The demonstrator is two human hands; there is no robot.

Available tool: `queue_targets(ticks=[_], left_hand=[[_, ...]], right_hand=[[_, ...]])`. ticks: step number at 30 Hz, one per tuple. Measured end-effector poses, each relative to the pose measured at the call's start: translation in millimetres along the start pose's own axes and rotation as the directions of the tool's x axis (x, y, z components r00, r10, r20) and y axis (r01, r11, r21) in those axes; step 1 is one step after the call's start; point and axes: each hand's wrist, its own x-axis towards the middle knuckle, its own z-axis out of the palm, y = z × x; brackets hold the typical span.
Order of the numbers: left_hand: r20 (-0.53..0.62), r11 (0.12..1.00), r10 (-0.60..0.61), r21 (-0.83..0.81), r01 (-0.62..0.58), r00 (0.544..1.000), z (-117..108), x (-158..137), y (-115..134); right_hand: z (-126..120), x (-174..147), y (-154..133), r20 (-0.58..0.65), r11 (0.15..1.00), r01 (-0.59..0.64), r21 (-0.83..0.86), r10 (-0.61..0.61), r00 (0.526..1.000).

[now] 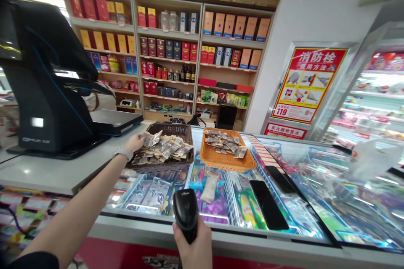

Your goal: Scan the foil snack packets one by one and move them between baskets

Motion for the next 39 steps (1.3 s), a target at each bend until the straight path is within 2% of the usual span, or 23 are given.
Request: queue_targets(ticks=[6, 10, 15, 19, 22, 24, 27, 29, 31, 32, 35, 37, 39], left_hand=[[0.012, 0.994, 0.073, 0.078, -0.074, 0.997, 34.0, -9.2, 5.8], [0.048, 0.991, 0.096, 0.085, -0.100, 0.994, 43.8, -8.9, 12.7], [0.019, 0.992, 0.103, 0.072, -0.104, 0.995, 34.9, -7.5, 13.3], [-0.114, 0.992, 0.122, -0.017, -0.125, 0.986, 18.4, -14.4, 26.8], [-0.231, 0.954, 0.258, -0.091, -0.285, 0.938, 14.8, -28.0, 61.9], [-0.248, 0.896, 0.390, -0.121, -0.428, 0.887, 23.3, -41.8, 96.9], [-0.160, 0.785, 0.565, -0.196, -0.587, 0.809, 55.7, -67.5, 155.9], [-0.055, 0.727, 0.641, -0.277, -0.629, 0.765, 87.5, -85.6, 193.5], [0.063, 0.699, 0.679, -0.359, -0.618, 0.732, 122.4, -102.1, 227.5], [0.123, 0.706, 0.672, -0.404, -0.582, 0.730, 139.7, -109.1, 243.0], [0.268, 0.755, 0.590, -0.518, -0.402, 0.762, 185.2, -123.3, 284.3], [0.297, 0.757, 0.552, -0.570, -0.319, 0.779, 208.7, -126.8, 307.4], [0.274, 0.724, 0.562, -0.619, -0.304, 0.780, 227.1, -127.0, 326.5]], right_hand=[[0.1, 1.1, -5.5, 0.038, 0.999, -0.041, 0.035, 0.040, 0.998], [-1.6, 2.0, -10.0, 0.069, 0.997, -0.062, 0.040, 0.059, 0.996], [-9.5, 5.1, -13.0, 0.049, 0.997, -0.062, 0.048, 0.060, 0.997], [-20.6, 10.9, -12.4, 0.003, 0.997, -0.066, 0.040, 0.066, 0.998], [-32.7, 16.2, -9.8, -0.043, 0.995, -0.081, 0.054, 0.083, 0.996], [-42.9, 19.1, -6.4, -0.090, 0.995, -0.083, 0.054, 0.088, 0.992], [-60.4, 21.6, 1.8, -0.174, 0.996, -0.079, 0.032, 0.083, 0.981], [-72.3, 22.1, 8.8, -0.234, 0.997, -0.080, 0.023, 0.083, 0.969], [-83.4, 22.2, 16.0, -0.283, 0.996, -0.087, 0.025, 0.091, 0.955], [-88.5, 22.2, 19.4, -0.300, 0.995, -0.097, 0.029, 0.101, 0.949], [-101.6, 21.0, 28.6, -0.323, 0.990, -0.132, 0.045, 0.140, 0.936], [-108.2, 19.2, 34.2, -0.326, 0.988, -0.142, 0.058, 0.154, 0.933], [-112.8, 16.5, 39.8, -0.323, 0.987, -0.148, 0.069, 0.162, 0.932]])
